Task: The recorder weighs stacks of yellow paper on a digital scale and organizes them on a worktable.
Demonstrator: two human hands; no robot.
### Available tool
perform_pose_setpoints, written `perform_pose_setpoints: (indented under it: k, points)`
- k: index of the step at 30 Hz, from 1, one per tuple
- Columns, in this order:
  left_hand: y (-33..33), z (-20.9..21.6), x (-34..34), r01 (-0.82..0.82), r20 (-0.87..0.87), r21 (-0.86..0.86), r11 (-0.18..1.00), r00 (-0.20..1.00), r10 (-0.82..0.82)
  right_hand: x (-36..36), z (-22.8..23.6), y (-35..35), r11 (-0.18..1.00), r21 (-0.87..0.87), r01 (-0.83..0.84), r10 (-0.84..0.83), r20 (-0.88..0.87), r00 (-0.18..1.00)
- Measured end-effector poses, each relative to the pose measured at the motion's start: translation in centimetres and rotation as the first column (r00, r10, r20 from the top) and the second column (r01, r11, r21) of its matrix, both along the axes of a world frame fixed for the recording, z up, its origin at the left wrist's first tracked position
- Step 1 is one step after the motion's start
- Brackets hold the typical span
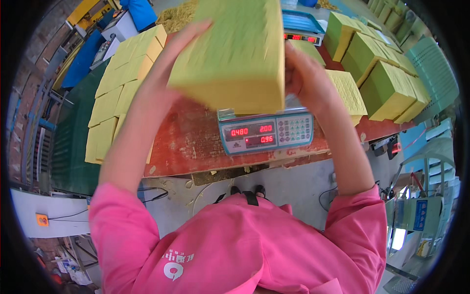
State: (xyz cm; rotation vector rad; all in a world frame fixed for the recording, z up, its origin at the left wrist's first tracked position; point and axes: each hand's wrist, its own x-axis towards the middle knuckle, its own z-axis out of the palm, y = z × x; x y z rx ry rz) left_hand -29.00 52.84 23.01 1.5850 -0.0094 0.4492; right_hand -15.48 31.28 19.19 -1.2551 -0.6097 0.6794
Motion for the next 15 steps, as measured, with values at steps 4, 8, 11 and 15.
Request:
perform_pose_setpoints:
  k: [4, 8, 11, 15]
  points:
    - [0.8, 1.7, 8.3, 0.079, -0.273, -0.260, 0.962, 0.950, -0.152, 6.0, -0.9, 0.5, 0.991, -0.039, 0.132, -0.133, -0.041, 0.990]
    - [2.7, -1.2, 11.9, 0.202, -0.367, -0.288, 0.936, 0.880, -0.303, 8.1, -3.3, 0.8, 0.991, -0.066, 0.116, -0.122, -0.094, 0.988]
    - [2.9, -2.4, 12.1, 0.208, -0.376, -0.240, 0.948, 0.881, -0.288, 9.2, -4.6, 1.1, 0.987, -0.144, 0.072, -0.087, -0.097, 0.991]
    - [2.5, -2.7, 11.5, 0.120, -0.406, -0.260, 0.958, 0.887, -0.221, 8.7, -5.3, 1.1, 0.982, -0.156, 0.106, -0.119, -0.078, 0.990]
